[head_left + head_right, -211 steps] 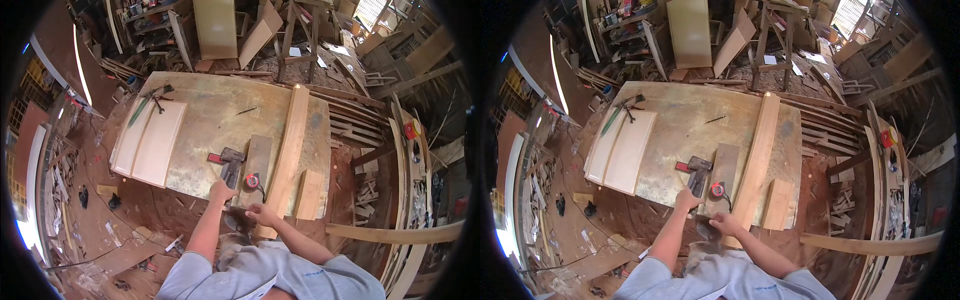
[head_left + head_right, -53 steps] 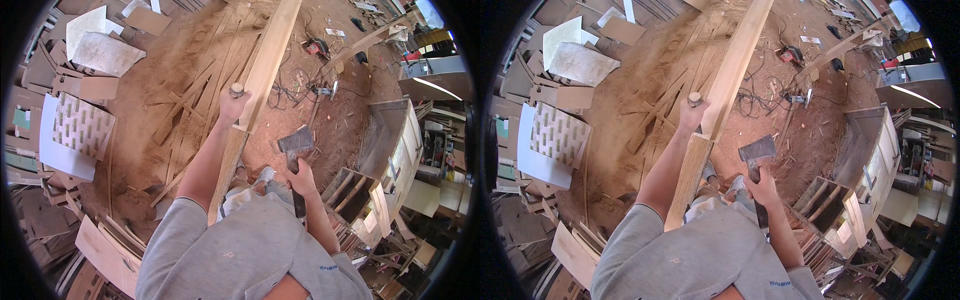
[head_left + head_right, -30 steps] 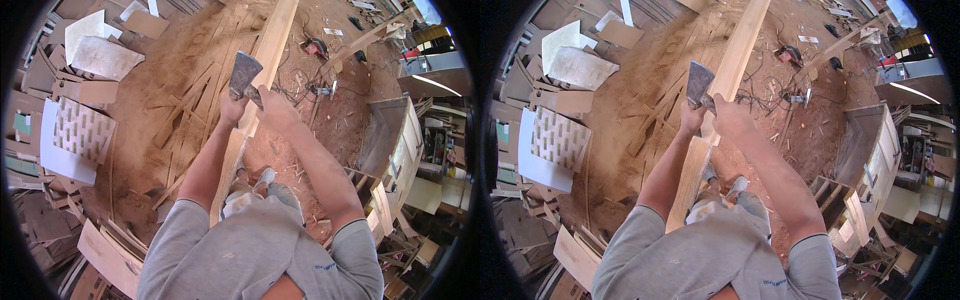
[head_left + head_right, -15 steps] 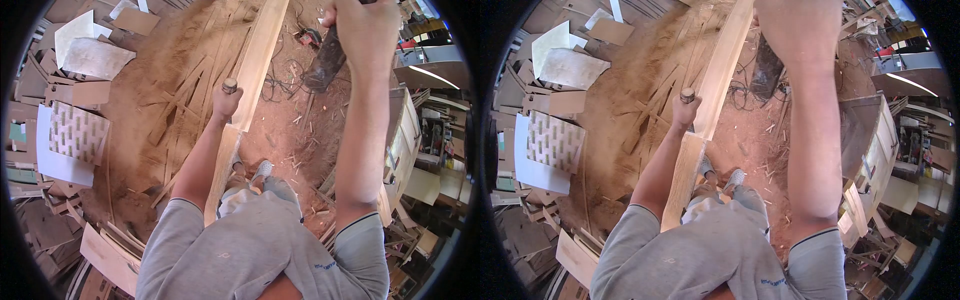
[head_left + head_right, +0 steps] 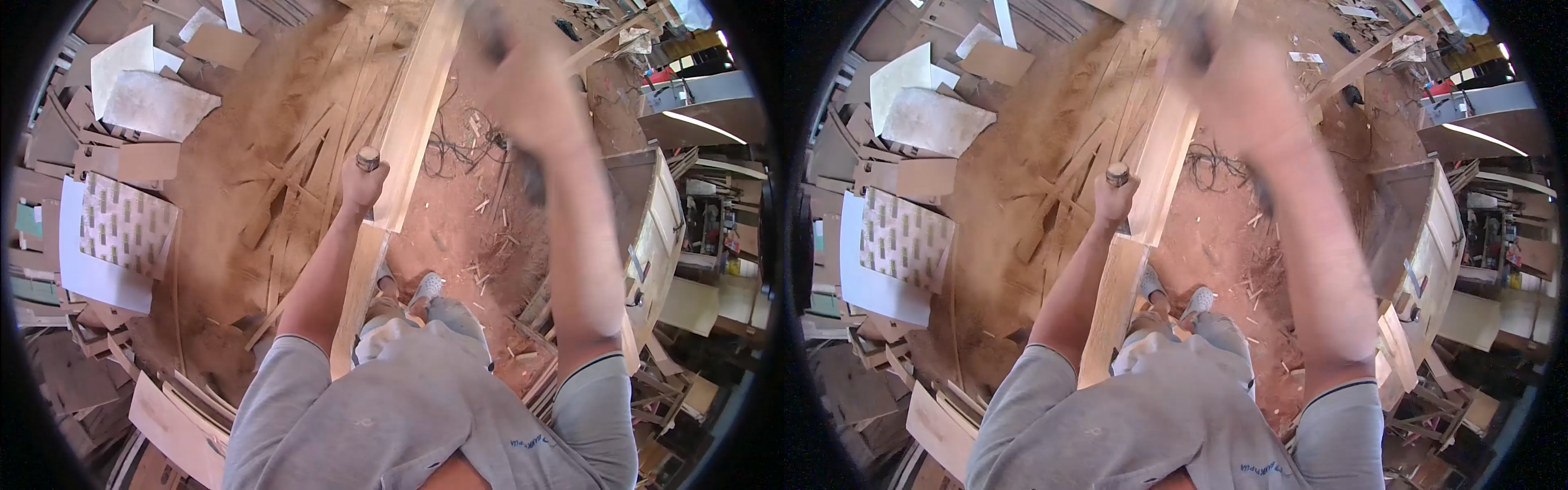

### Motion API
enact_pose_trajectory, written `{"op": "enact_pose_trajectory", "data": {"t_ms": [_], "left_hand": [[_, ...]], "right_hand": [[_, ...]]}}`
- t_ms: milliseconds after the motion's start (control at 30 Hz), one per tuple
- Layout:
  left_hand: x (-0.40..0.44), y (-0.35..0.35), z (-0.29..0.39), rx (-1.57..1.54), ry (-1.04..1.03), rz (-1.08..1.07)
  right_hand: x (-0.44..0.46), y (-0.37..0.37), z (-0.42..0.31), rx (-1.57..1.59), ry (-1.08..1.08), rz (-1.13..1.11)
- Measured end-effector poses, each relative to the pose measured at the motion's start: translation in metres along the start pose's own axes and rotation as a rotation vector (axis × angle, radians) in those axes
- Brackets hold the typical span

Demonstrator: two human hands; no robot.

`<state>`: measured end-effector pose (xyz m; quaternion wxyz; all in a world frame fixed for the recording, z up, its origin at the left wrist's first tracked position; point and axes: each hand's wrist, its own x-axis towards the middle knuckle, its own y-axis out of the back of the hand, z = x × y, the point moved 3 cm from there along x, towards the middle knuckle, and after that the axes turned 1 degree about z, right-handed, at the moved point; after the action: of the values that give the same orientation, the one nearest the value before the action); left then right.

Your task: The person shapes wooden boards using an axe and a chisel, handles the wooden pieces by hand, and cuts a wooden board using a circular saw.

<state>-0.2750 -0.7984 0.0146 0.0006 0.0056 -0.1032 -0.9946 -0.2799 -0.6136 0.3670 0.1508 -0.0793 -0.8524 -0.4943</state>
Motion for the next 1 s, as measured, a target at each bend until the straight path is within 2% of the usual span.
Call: {"op": "enact_pose_trajectory", "data": {"t_ms": [67,133,167,267,333,367,400,500,567,633,700,767,800,833,867,933,1000], "left_hand": [[-0.001,0.0,0.002,-0.007,-0.021,0.018],[-0.002,-0.002,0.003,-0.008,-0.032,0.02],[-0.002,-0.001,0.004,-0.003,-0.033,0.018],[-0.004,0.0,0.004,0.024,-0.029,0.003],[-0.008,-0.002,0.013,-0.064,-0.074,0.057],[-0.02,-0.002,0.019,-0.154,-0.109,0.118],[-0.017,0.002,0.01,-0.108,-0.088,0.08],[-0.021,0.005,-0.001,-0.035,0.003,0.014],[-0.017,0.004,-0.002,-0.044,0.016,0.008],[-0.015,0.003,-0.006,-0.036,0.047,-0.009],[-0.019,0.002,-0.011,-0.028,0.054,-0.022],[-0.017,0.003,-0.01,-0.016,0.015,-0.028],[-0.017,0.003,-0.014,-0.063,0.028,-0.017],[-0.016,0.0,-0.021,-0.11,0.033,-0.01],[-0.018,-0.001,-0.022,-0.139,0.019,0.006],[-0.018,0.0,-0.019,-0.175,-0.033,0.041],[-0.029,0.005,-0.022,-0.15,-0.007,0.058]], "right_hand": [[0.028,0.053,-0.018,-0.159,-0.101,0.111],[0.027,0.061,-0.041,0.28,-0.076,0.491],[0.028,0.046,-0.017,0.175,-0.07,0.478],[-0.037,-0.087,0.032,-0.203,-0.032,0.461],[-0.099,-0.154,0.045,-0.149,-0.239,-0.789],[-0.109,-0.156,0.048,-0.066,-0.191,-0.781],[-0.105,-0.153,0.057,0.003,-0.136,-0.759],[-0.078,-0.125,0.053,-0.053,-0.124,-0.593],[-0.04,-0.078,0.029,-0.023,-0.137,-0.362],[-0.017,-0.022,-0.004,0.136,-0.196,-0.052],[-0.005,-0.029,0.007,0.317,-0.153,0.254],[-0.023,-0.058,0.007,0.339,-0.229,0.462],[-0.059,-0.116,0.039,0.054,-0.113,0.167],[-0.082,-0.136,0.043,-0.122,-0.189,-0.279],[-0.111,-0.155,0.047,-0.295,-0.164,-0.738],[-0.121,-0.159,0.049,-0.031,-0.237,-0.763],[-0.111,-0.143,0.049,-0.023,-0.207,-0.658]]}}
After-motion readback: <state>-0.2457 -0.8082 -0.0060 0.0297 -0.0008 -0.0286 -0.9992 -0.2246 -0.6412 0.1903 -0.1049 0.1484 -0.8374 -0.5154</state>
